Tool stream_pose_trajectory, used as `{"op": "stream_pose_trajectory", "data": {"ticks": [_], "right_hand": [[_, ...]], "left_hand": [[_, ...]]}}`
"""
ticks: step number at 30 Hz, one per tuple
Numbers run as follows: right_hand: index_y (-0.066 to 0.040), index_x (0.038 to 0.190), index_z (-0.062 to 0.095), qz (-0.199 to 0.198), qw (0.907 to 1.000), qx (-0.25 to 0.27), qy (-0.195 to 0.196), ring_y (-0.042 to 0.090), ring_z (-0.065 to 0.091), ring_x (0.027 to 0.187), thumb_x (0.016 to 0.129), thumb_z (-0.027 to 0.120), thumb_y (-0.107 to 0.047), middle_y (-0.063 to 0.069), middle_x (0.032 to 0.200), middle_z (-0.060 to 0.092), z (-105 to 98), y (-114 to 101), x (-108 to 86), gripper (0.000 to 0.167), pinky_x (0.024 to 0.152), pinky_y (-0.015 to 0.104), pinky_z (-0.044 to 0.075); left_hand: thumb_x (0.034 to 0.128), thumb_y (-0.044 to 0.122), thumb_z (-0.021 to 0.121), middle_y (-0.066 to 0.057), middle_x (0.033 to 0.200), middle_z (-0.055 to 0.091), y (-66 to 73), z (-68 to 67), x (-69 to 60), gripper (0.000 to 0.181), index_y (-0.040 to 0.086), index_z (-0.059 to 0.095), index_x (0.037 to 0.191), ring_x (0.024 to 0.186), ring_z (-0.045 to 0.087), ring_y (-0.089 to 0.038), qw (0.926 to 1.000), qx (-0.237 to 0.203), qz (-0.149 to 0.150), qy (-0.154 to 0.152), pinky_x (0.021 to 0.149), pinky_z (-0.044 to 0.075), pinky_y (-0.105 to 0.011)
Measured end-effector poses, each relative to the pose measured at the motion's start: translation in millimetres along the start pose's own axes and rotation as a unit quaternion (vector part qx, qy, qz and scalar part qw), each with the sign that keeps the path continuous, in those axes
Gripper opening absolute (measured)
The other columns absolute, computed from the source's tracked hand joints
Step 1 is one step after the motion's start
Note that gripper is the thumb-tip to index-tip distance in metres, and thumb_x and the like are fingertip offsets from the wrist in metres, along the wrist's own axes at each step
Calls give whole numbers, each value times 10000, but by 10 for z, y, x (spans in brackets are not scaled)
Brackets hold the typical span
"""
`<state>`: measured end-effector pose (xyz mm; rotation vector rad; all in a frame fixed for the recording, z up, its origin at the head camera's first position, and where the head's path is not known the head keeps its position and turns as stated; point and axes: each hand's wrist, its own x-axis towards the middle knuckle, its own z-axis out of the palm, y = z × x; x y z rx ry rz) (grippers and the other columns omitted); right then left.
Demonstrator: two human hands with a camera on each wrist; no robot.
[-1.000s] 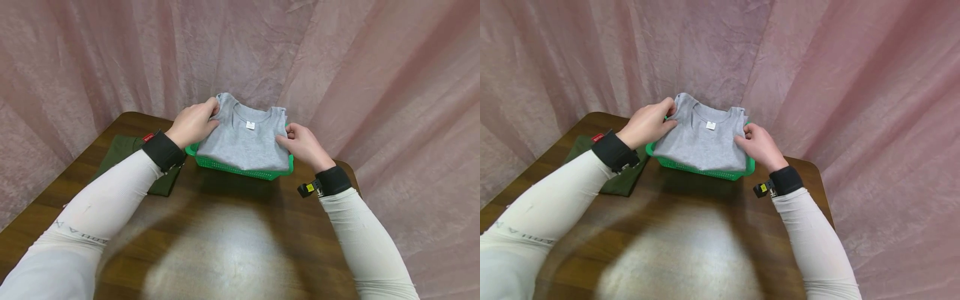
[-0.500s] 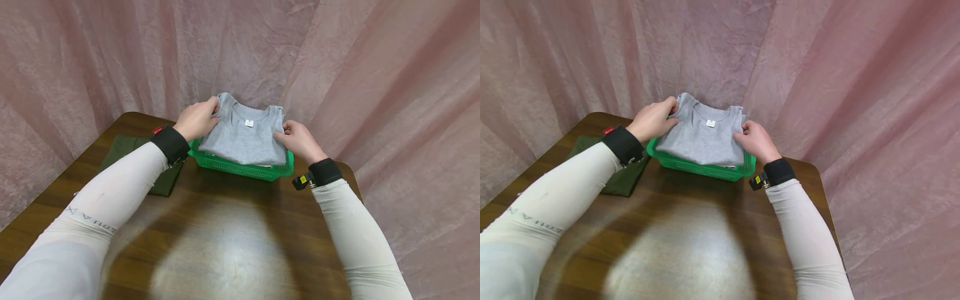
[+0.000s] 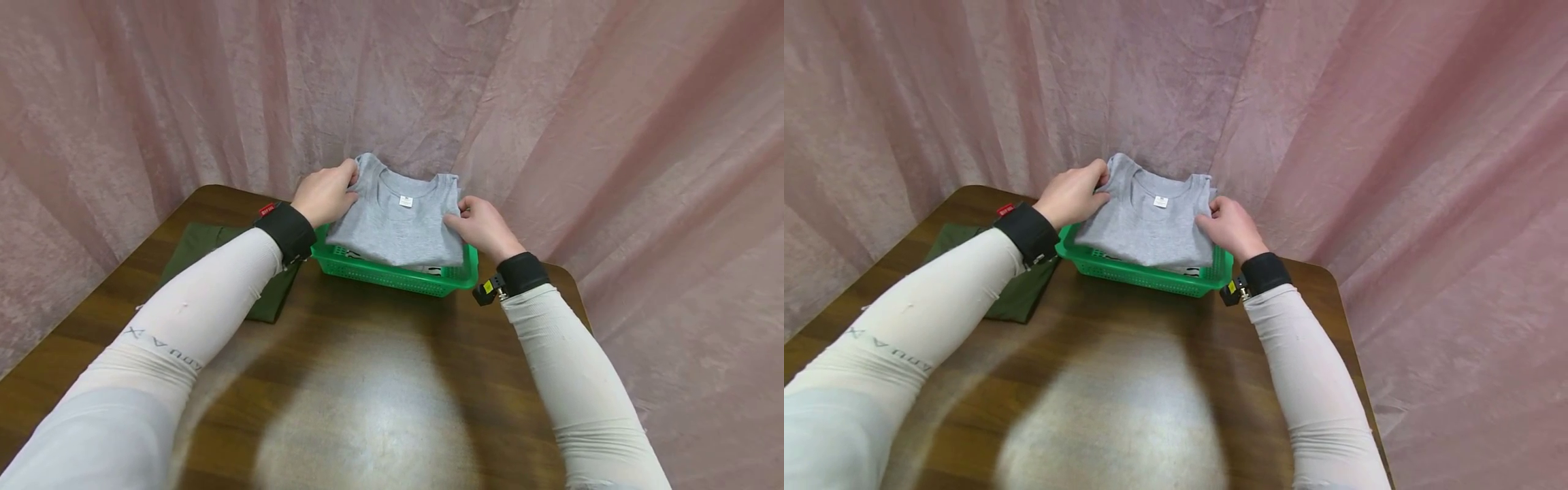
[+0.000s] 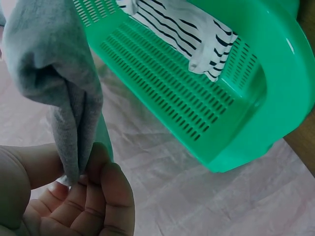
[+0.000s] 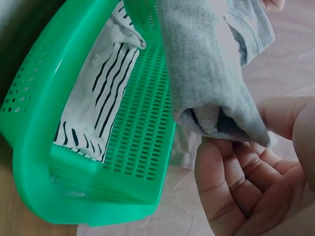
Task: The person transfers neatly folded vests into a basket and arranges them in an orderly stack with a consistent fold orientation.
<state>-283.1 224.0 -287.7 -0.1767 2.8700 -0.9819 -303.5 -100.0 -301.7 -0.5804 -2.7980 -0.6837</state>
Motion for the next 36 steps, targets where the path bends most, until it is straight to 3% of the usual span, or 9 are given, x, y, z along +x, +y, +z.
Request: {"op": "stream_pose_trajectory", "data": {"ticks": [14, 23, 36], "right_hand": [[-36, 1171, 552, -36, 9997, -213, 123, 218, 451, 767, 1095, 619, -329, 24, 832, 426, 51, 10, 68, 309, 740, 374, 364], [-14, 1222, 560, 62, 9998, -183, -11, 226, 482, 827, 1097, 611, -322, 41, 894, 462, 99, 81, 110, 336, 775, 369, 385], [-70, 987, 508, -43, 9992, -381, 125, 198, 420, 717, 1071, 625, -267, -10, 761, 376, 223, 164, 196, 244, 705, 358, 358]], "left_hand": [[1106, 143, 690, -114, 835, 503, -47, 101, 74, 239, 60, 466, 1096, 722, 492, -314, 9993, -13, -324, -162, 704, 335, -418], [1117, 127, 657, -116, 876, 476, -65, 175, 121, 224, 61, 445, 1088, 754, 487, -312, 9978, -275, -470, -382, 729, 349, -418], [1123, 119, 628, -83, 837, 424, -129, 321, 214, 195, 68, 445, 1081, 727, 458, -278, 9952, -115, -633, -738, 715, 347, -401]]}}
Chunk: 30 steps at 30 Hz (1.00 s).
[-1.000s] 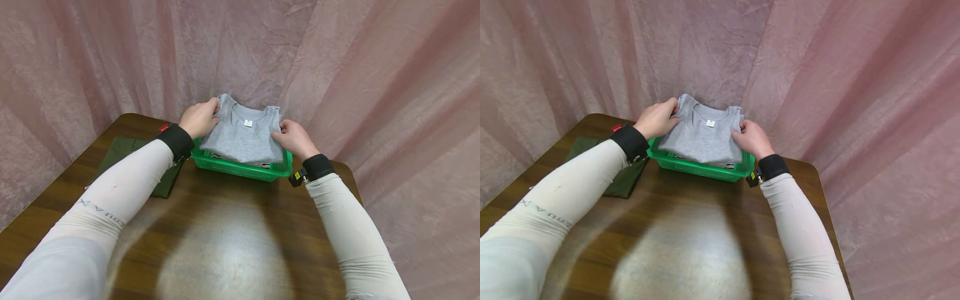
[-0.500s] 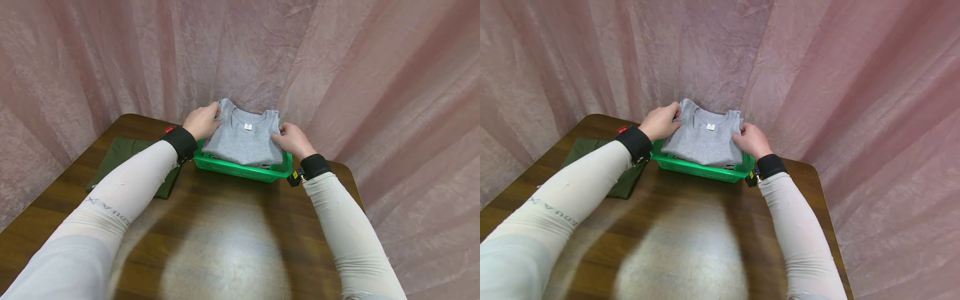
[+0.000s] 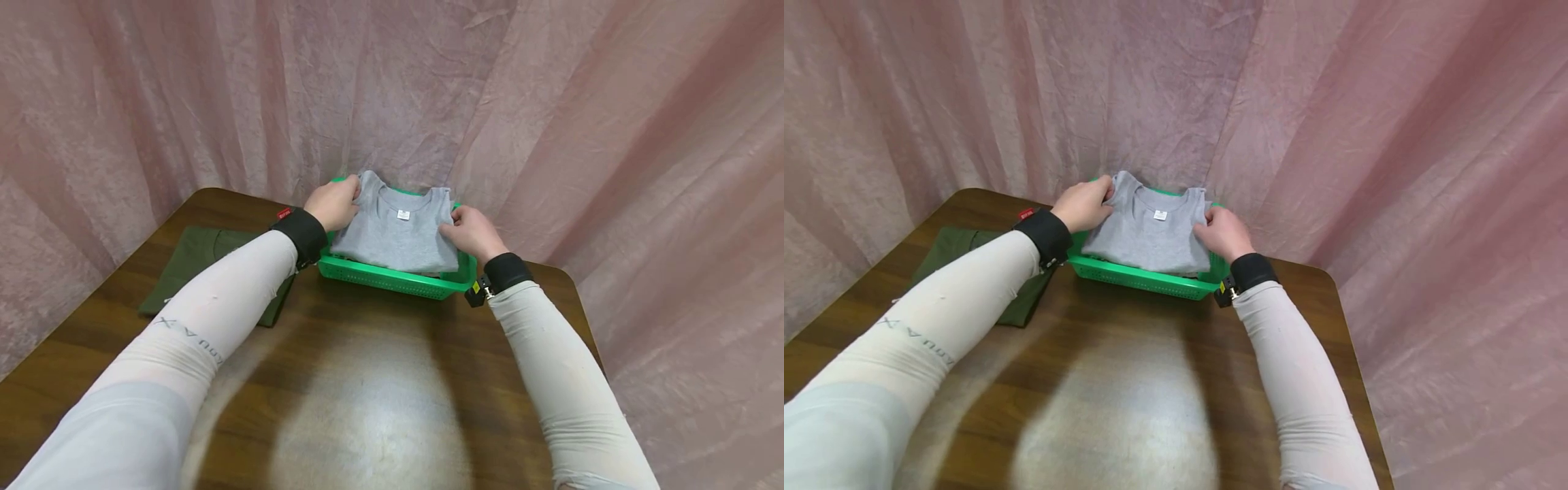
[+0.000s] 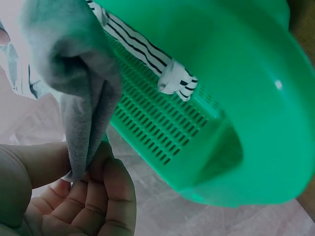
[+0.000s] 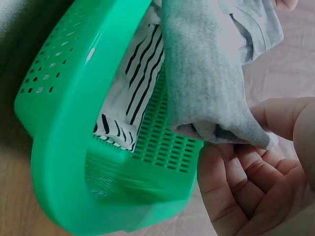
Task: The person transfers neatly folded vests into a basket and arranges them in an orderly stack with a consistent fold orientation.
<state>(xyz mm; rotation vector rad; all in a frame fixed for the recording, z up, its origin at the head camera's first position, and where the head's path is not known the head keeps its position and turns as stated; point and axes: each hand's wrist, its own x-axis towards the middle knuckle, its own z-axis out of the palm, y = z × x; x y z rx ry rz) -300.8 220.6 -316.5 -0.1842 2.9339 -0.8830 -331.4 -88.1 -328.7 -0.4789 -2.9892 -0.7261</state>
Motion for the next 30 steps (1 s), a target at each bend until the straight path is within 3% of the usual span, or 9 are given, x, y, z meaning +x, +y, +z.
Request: {"op": "stream_pose_trajectory", "data": {"ticks": [6, 24, 30], "right_hand": [[-113, 848, 380, 22, 9998, -146, -92, 173, 327, 634, 1071, 614, -251, -29, 701, 268, 69, 36, 47, 352, 661, 357, 313], [-125, 801, 343, 10, 9994, -188, -301, 175, 329, 616, 1055, 627, -214, -17, 712, 254, 196, 141, 80, 391, 652, 356, 300], [-133, 796, 334, -37, 9995, -211, -236, 171, 304, 625, 1046, 629, -194, -23, 717, 244, 222, 179, 87, 391, 652, 351, 286]], "left_hand": [[1122, 103, 613, -94, 856, 430, -11, 70, 27, 179, 71, 444, 1072, 761, 467, -293, 9998, 18, -105, -164, 740, 357, -412], [1084, 43, 617, -101, 856, 428, -75, 180, 46, 208, 73, 441, 977, 758, 423, -280, 9992, 70, -39, -394, 738, 328, -397], [1074, 33, 606, -117, 887, 463, -99, 246, 125, 171, 58, 464, 982, 777, 451, -290, 9991, 37, -21, -431, 756, 357, -408]]}}
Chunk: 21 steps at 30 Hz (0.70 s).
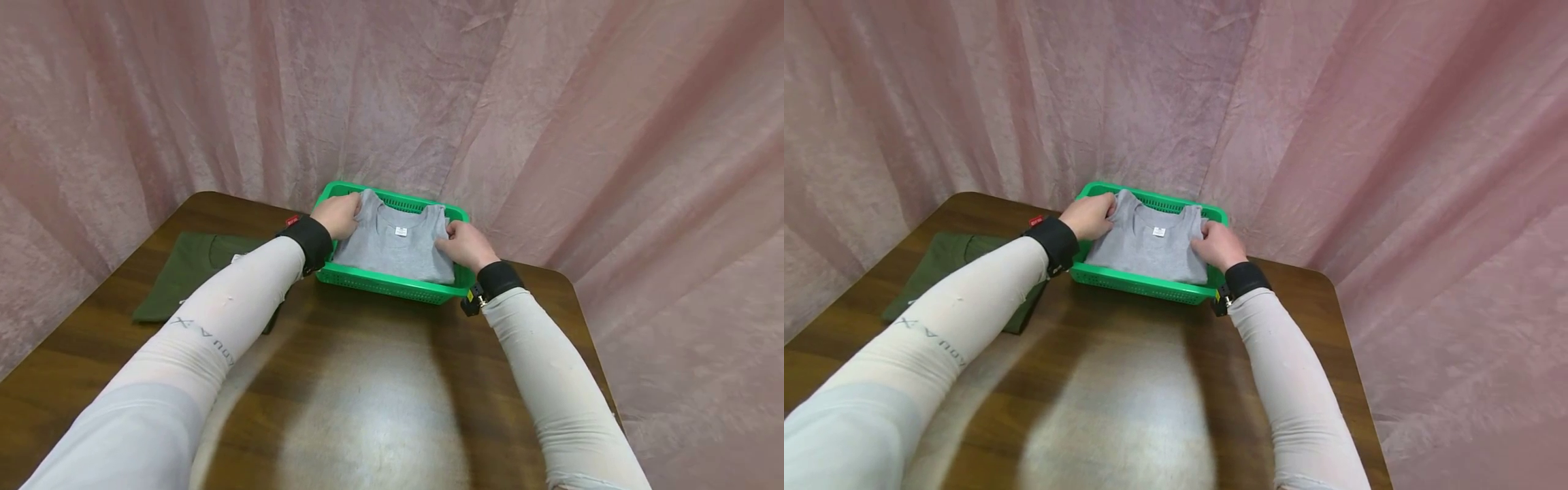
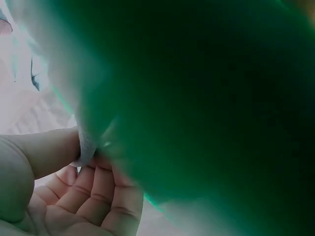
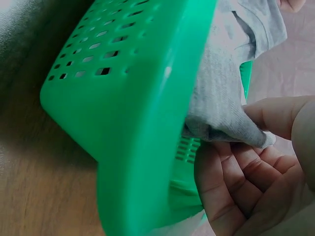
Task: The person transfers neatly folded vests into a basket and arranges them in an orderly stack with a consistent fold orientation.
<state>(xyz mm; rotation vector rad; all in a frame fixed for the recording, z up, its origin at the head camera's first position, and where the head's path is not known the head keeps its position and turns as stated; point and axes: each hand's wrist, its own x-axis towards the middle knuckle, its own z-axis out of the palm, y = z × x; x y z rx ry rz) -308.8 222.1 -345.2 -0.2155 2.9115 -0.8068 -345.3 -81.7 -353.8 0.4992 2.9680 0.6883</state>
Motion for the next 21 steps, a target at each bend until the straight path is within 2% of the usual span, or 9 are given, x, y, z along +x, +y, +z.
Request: {"op": "stream_pose_trajectory", "data": {"ticks": [1, 5, 8, 9, 12, 14, 15, 19, 21], "right_hand": [[-134, 795, 331, -12, 10000, -18, 8, 170, 300, 625, 1047, 631, -191, -24, 717, 242, 8, 2, 1, 396, 652, 349, 283], [-136, 783, 327, -36, 9999, -144, 15, 174, 287, 627, 1043, 633, -183, -22, 719, 238, 33, 4, -9, 404, 654, 352, 267], [-137, 777, 334, -17, 9996, -286, 31, 183, 291, 635, 1036, 634, -191, -17, 726, 242, 46, 3, -22, 400, 658, 358, 261], [-136, 775, 340, -14, 9994, -337, 43, 185, 298, 637, 1032, 636, -193, -15, 728, 247, 49, 3, -25, 396, 658, 358, 262], [-139, 768, 352, 10, 9987, -498, 67, 188, 310, 640, 1022, 641, -201, -15, 730, 260, 59, 6, -21, 390, 653, 356, 258], [-143, 764, 348, 16, 9984, -553, 68, 187, 302, 640, 1022, 639, -201, -15, 732, 256, 66, 10, -15, 393, 648, 354, 251], [-145, 763, 343, 15, 9984, -565, 62, 186, 292, 640, 1024, 636, -200, -15, 734, 250, 69, 9, -13, 396, 647, 354, 243], [-154, 761, 317, 25, 9983, -588, 24, 183, 246, 641, 1032, 616, -188, -16, 743, 214, 85, -9, -14, 405, 643, 357, 216], [-154, 755, 315, 34, 9982, -591, -5, 182, 236, 641, 1036, 606, -177, -15, 746, 202, 97, -28, -19, 405, 640, 357, 207]], "left_hand": [[1071, 34, 602, -122, 891, 468, -15, 13, 25, 159, 54, 470, 985, 777, 454, -295, 10000, -21, -10, -34, 757, 361, -414], [1079, 77, 584, -108, 894, 466, -284, 216, 316, 126, 84, 480, 1007, 762, 444, -286, 9996, -121, 17, -255, 739, 364, -423], [1063, 109, 572, -73, 880, 472, -536, 432, 580, 109, 130, 484, 1001, 747, 442, -259, 9996, 24, 61, -257, 709, 367, -403], [1042, 76, 572, -83, 885, 476, -508, 426, 580, 109, 120, 483, 998, 757, 449, -262, 9995, 165, 9, -278, 716, 372, -409], [1028, 80, 572, -59, 867, 477, -619, 544, 713, 122, 140, 483, 972, 747, 449, -234, 9994, 266, 93, -219, 693, 372, -388], [1032, 50, 570, -74, 877, 473, -509, 474, 624, 118, 115, 487, 978, 761, 443, -245, 9992, 205, 63, -335, 710, 370, -397], [1035, 54, 569, -56, 862, 454, -519, 458, 601, 134, 125, 481, 965, 746, 420, -228, 9993, 74, 176, -329, 701, 355, -389], [1051, 17, 547, -79, 851, 447, -199, 229, 268, 125, 81, 487, 962, 756, 401, -251, 9987, -34, 50, -503, 736, 347, -395], [1061, 7, 526, -71, 839, 429, -127, 177, 171, 139, 80, 476, 954, 754, 384, -241, 9985, -25, 75, -534, 741, 337, -383]]}}
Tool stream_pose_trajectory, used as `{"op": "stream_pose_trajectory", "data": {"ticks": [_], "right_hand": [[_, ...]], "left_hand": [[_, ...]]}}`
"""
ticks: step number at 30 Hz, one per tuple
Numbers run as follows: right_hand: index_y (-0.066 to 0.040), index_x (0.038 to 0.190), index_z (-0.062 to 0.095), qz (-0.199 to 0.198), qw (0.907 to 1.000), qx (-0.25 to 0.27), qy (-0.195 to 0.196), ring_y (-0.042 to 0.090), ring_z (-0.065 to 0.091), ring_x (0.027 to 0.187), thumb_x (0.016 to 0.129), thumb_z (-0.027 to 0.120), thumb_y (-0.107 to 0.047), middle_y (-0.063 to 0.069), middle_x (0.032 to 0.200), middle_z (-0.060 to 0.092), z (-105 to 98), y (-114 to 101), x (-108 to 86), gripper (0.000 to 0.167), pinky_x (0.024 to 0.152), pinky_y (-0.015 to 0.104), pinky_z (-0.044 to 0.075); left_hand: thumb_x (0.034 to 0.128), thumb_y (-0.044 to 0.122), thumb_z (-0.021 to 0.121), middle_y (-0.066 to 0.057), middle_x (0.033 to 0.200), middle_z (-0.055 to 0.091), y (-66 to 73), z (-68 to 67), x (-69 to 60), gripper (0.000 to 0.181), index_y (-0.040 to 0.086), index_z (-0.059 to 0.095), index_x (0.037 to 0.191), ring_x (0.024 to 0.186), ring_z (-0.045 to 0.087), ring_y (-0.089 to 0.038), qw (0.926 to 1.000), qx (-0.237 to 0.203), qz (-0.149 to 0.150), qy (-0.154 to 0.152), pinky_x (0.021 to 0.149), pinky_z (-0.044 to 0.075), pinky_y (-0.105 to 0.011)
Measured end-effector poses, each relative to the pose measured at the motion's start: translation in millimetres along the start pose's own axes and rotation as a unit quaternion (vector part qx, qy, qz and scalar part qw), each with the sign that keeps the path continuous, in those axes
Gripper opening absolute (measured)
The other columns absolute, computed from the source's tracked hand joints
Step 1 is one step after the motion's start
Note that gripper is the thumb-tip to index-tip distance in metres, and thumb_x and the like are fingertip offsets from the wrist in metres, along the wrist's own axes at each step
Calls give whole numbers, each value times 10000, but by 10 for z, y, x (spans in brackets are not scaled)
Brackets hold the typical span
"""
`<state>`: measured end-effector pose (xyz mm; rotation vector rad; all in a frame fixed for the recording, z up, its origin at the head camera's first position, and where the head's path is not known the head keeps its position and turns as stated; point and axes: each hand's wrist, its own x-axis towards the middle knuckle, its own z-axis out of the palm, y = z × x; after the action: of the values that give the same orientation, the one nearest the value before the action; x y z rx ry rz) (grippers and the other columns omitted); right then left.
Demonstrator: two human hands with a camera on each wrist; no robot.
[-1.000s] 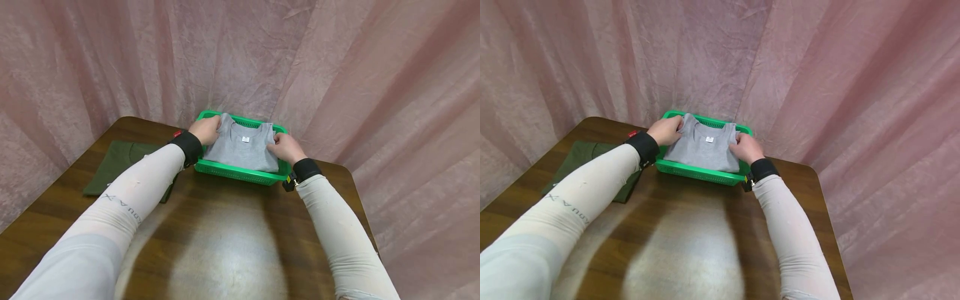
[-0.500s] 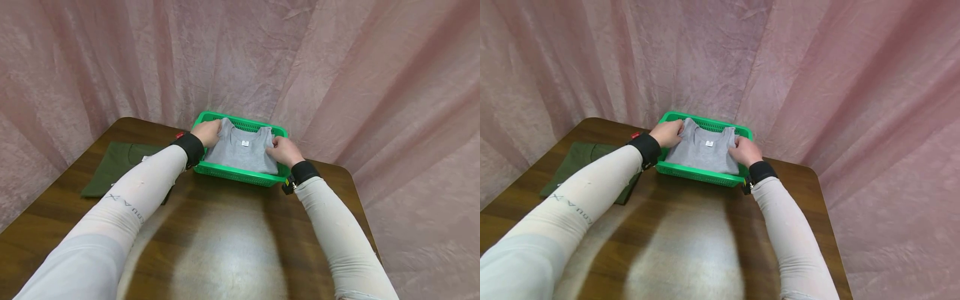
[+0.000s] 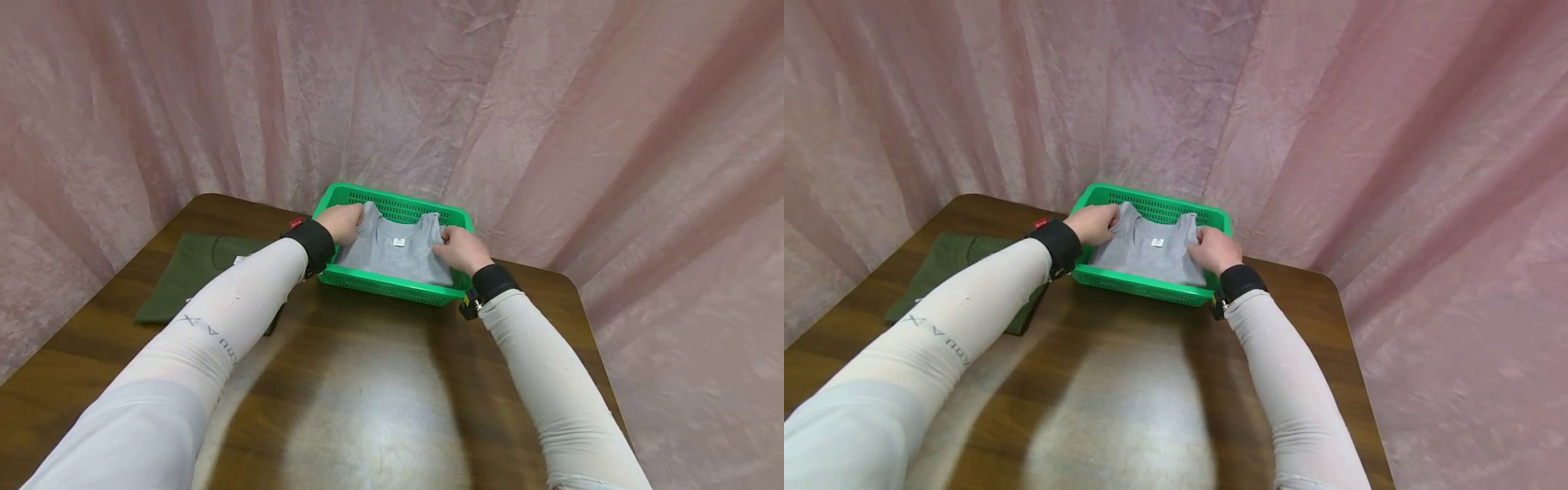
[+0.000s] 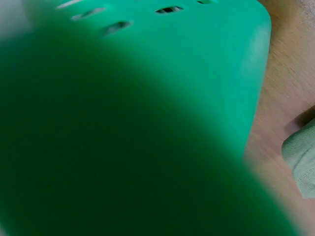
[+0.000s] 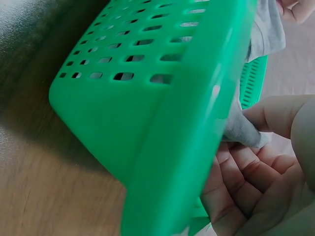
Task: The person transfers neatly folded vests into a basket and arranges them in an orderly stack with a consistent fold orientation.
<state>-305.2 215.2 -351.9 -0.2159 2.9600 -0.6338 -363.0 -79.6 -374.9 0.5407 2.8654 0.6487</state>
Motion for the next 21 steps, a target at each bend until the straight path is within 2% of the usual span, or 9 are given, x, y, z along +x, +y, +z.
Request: {"op": "stream_pose_trajectory", "data": {"ticks": [1, 5, 14, 21], "right_hand": [[-154, 753, 315, 8, 10000, -3, -22, 181, 234, 640, 1039, 600, -173, -15, 747, 198, 6, -11, -4, 404, 637, 357, 206], [-157, 748, 318, -1, 10000, -24, -78, 178, 235, 638, 1053, 590, -175, -18, 745, 192, 30, -51, -7, 409, 630, 352, 202], [-149, 752, 369, 27, 9999, -111, -33, 181, 263, 648, 1053, 598, -194, -17, 727, 232, 71, -99, 31, 381, 637, 357, 216], [-154, 769, 358, 16, 9994, -343, 36, 189, 261, 671, 1033, 598, -183, -16, 740, 228, 93, -125, 38, 358, 644, 367, 220]], "left_hand": [[1065, -15, 521, -95, 849, 431, 100, -39, -78, 134, 54, 472, 962, 769, 388, -256, 9998, 118, -124, -83, 760, 338, -391], [1083, -29, 481, -86, 856, 385, 126, -65, -165, 154, 59, 442, 963, 771, 334, -235, 9999, 78, -67, -123, 770, 302, -381], [1075, -54, 500, -92, 849, 373, 64, -43, -208, 176, 60, 434, 958, 753, 305, -239, 9999, -55, -50, 76, 754, 284, -391], [1113, -32, 490, -103, 881, 412, 58, -46, -236, 51, 0, 506, 1078, 782, 374, -263, 9999, -55, -146, 19, 768, 326, -406]]}}
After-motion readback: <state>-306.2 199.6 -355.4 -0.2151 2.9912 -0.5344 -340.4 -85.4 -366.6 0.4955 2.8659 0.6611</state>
